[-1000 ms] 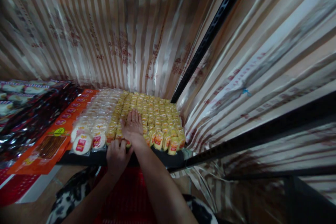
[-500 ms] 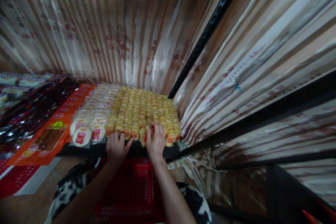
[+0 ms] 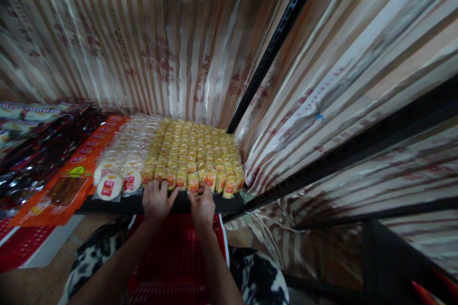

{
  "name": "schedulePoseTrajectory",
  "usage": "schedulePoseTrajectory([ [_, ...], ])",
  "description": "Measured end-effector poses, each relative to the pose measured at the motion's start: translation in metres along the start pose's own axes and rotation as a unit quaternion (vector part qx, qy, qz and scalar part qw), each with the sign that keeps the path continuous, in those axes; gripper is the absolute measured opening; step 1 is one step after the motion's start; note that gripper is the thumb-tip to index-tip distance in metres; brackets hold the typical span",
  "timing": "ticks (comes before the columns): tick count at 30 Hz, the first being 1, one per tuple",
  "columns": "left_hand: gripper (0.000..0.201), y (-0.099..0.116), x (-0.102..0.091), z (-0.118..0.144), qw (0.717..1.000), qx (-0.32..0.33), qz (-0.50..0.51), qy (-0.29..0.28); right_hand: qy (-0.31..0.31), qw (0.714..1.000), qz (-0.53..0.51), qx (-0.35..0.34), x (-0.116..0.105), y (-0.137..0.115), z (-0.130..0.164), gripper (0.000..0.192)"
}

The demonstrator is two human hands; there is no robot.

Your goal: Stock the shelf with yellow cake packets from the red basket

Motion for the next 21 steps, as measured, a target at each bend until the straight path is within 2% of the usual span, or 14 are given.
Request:
schedulePoseTrajectory([
  [4, 0.039, 0.0, 0.001, 0.0, 1.0, 0.001, 0.0, -0.001, 0.022, 0.999, -0.036, 0.012, 0.002, -0.001, -0.006, 0.031],
  [9, 0.039, -0.001, 0.003, -0.001, 1.0, -0.008, 0.002, -0.012, 0.017, 0.998, -0.058, 0.006, 0.009, -0.007, -0.015, 0.022],
  [16, 0.037, -0.001, 0.002, -0.001, 1.0, -0.005, 0.009, -0.007, 0.083, 0.991, 0.08, -0.067, 0.007, -0.017, -0.01, 0.031],
  [21, 0.035, -0.001, 0.0, -0.002, 1.0, -0.004, 0.009, 0.0, 0.055, 0.993, 0.07, -0.074, 0.012, -0.016, -0.012, 0.028],
])
Point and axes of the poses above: each hand's wrist, its own z-axis away from the middle knuckle, its own x-axis out of the palm, y = z × x, the point moved 6 cm from there along -z, towards the middle knuckle, and after that the axes turned 3 degrees about x, right-handed, at the moved point
